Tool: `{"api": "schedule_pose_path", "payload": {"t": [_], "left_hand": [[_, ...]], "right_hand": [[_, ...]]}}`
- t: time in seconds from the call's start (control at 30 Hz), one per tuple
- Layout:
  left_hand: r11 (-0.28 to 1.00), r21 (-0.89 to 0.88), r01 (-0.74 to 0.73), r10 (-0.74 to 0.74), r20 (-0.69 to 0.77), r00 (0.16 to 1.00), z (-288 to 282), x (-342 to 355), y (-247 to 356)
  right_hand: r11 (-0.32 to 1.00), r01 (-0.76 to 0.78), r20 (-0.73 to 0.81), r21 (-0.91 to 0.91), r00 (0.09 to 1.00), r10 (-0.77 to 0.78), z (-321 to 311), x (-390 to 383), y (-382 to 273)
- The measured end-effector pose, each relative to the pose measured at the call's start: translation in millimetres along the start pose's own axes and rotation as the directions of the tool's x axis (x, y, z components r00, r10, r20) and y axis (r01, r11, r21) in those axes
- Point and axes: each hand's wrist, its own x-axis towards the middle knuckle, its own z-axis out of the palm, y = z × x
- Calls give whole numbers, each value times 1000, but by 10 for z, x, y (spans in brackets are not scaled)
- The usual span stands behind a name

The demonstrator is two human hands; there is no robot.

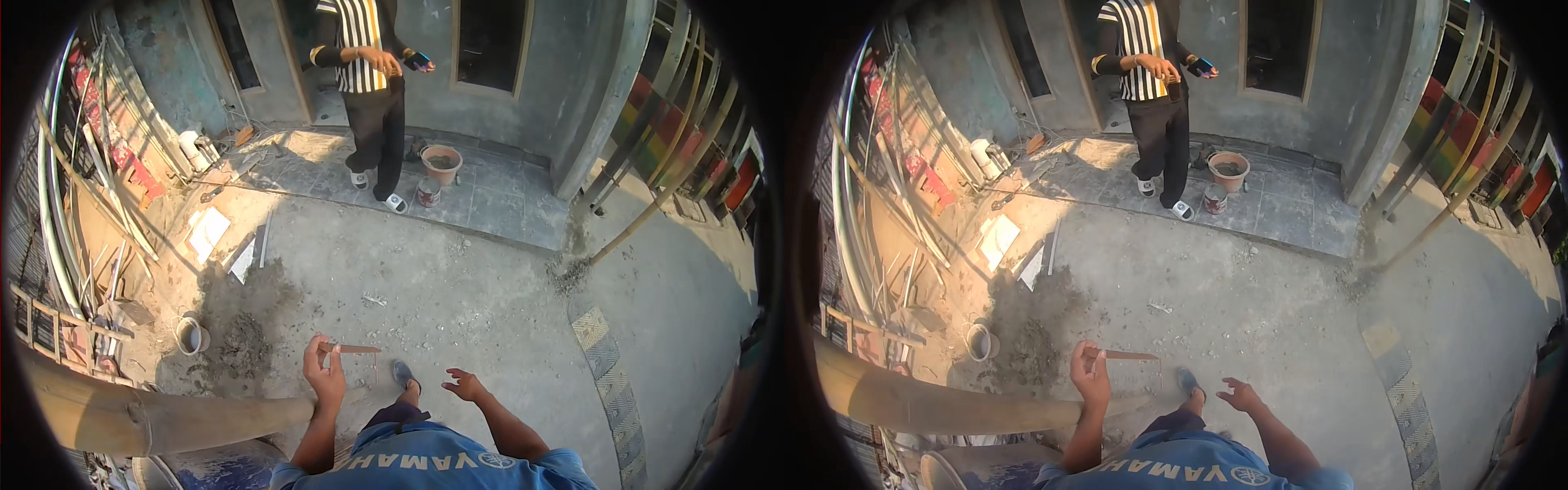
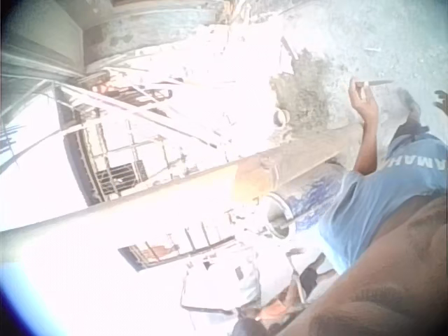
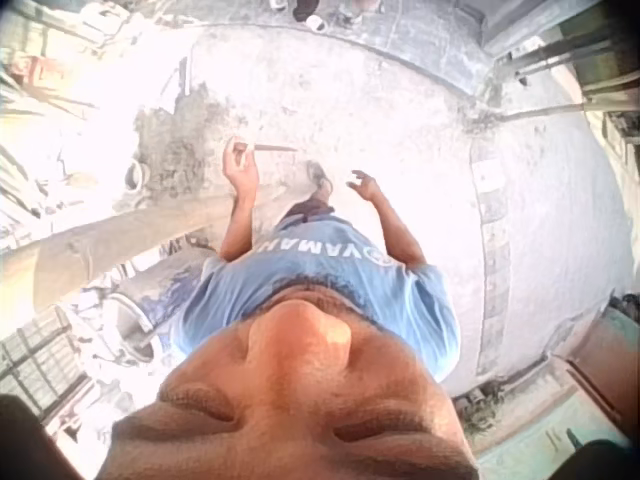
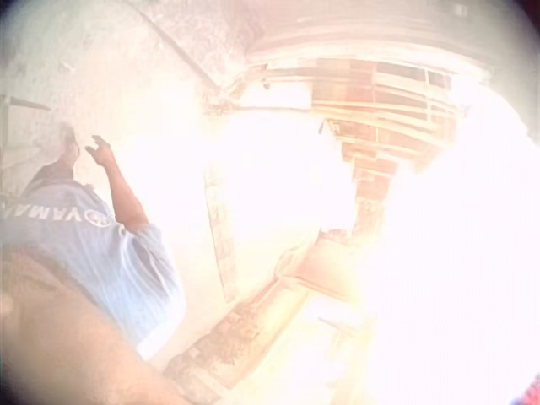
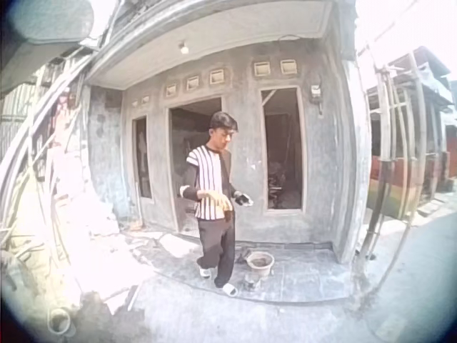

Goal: Installing a thin tile trim piece along the edge of a floor by cleaning it, applying mortar, and positioning it.

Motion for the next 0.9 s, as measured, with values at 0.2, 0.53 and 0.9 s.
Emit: {"api": "schedule_pose_path", "payload": {"t": [0.2,0.53,0.9], "left_hand": [[965,261,-34,85,-187,979,-103,77,-64],[956,-15,292,-232,-648,725,-204,73,-354],[873,-187,450,-256,-962,97,-435,1634,-735]], "right_hand": [[976,155,377,155,903,-204,76,1536,-953],[961,115,739,253,618,-268,825,2875,-1894],[904,295,699,309,575,-426,1065,4591,-2866]]}}
